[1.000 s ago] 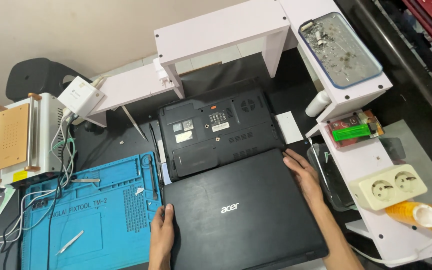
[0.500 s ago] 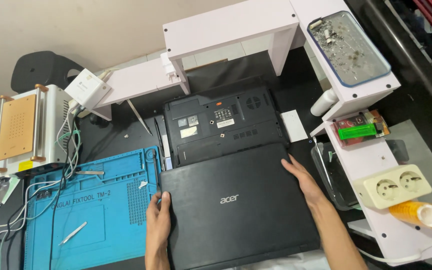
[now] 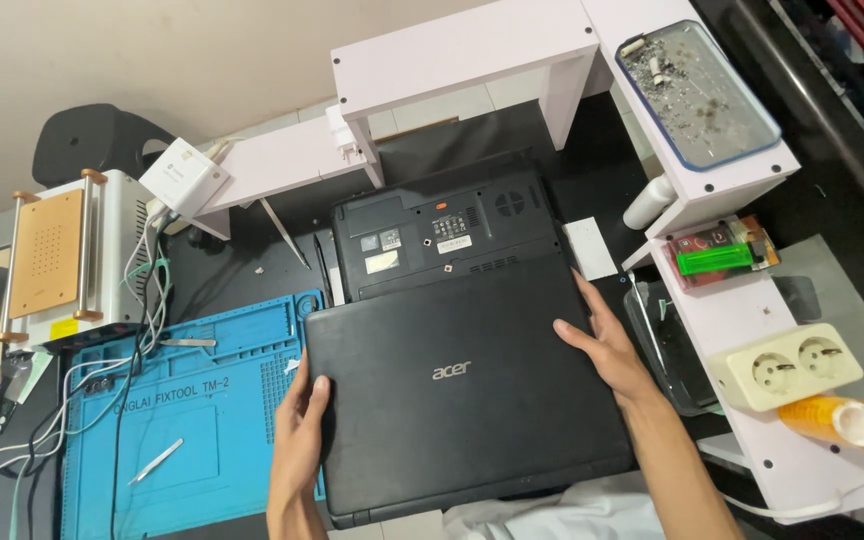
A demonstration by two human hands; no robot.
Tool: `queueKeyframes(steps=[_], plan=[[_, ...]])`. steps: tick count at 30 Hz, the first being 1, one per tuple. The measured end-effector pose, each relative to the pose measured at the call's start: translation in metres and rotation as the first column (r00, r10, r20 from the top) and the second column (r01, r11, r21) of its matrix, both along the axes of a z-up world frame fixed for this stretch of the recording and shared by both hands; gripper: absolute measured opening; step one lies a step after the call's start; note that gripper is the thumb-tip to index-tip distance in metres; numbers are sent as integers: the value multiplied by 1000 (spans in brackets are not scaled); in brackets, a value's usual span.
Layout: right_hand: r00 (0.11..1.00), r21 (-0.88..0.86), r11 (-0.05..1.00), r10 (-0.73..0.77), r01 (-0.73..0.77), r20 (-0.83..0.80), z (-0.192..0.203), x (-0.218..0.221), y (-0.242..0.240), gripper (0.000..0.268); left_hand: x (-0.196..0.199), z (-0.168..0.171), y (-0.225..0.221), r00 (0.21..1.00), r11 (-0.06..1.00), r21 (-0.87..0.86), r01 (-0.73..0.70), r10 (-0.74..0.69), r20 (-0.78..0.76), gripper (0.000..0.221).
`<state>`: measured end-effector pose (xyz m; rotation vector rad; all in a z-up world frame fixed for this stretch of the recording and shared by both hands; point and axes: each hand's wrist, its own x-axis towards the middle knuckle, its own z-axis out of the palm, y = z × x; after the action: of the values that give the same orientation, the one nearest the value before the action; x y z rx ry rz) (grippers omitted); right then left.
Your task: The person places a closed Acer laptop on a workbench, flips it over, and uses a screwdriver to remove screws from the bottom cover. They then lift off the cover to expose the internal components, including the battery and motherboard, and begin disconnecting internal cables.
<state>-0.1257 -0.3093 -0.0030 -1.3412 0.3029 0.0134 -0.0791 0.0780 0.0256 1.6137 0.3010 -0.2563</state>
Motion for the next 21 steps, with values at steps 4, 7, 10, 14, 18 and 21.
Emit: queueKeyframes(steps=[4,7,10,14,18,21], plan=[[999,-31,999,-12,14,52,21,3,-4,83,-3,11,1,990,997,-43,67,-61,128,69],[997,49,996,-74,73,22,29,5,-3,82,1,5,7,992,999,-30,-14,18,122,64],[995,24,997,-78,76,58,32,9,-7,79,17,27,-1,982,998,27,55,-59,182,62],[989,5,994,-109,109,102,60,8,-9,80,28,52,-6,963,989,-22,148,-140,230,61],[967,-65,987,-130,147,220,83,2,-17,78,39,80,-19,944,981,73,179,-193,269,59],[942,-102,977,-151,189,298,106,-7,-27,76,45,101,-31,934,972,120,204,-230,274,58]])
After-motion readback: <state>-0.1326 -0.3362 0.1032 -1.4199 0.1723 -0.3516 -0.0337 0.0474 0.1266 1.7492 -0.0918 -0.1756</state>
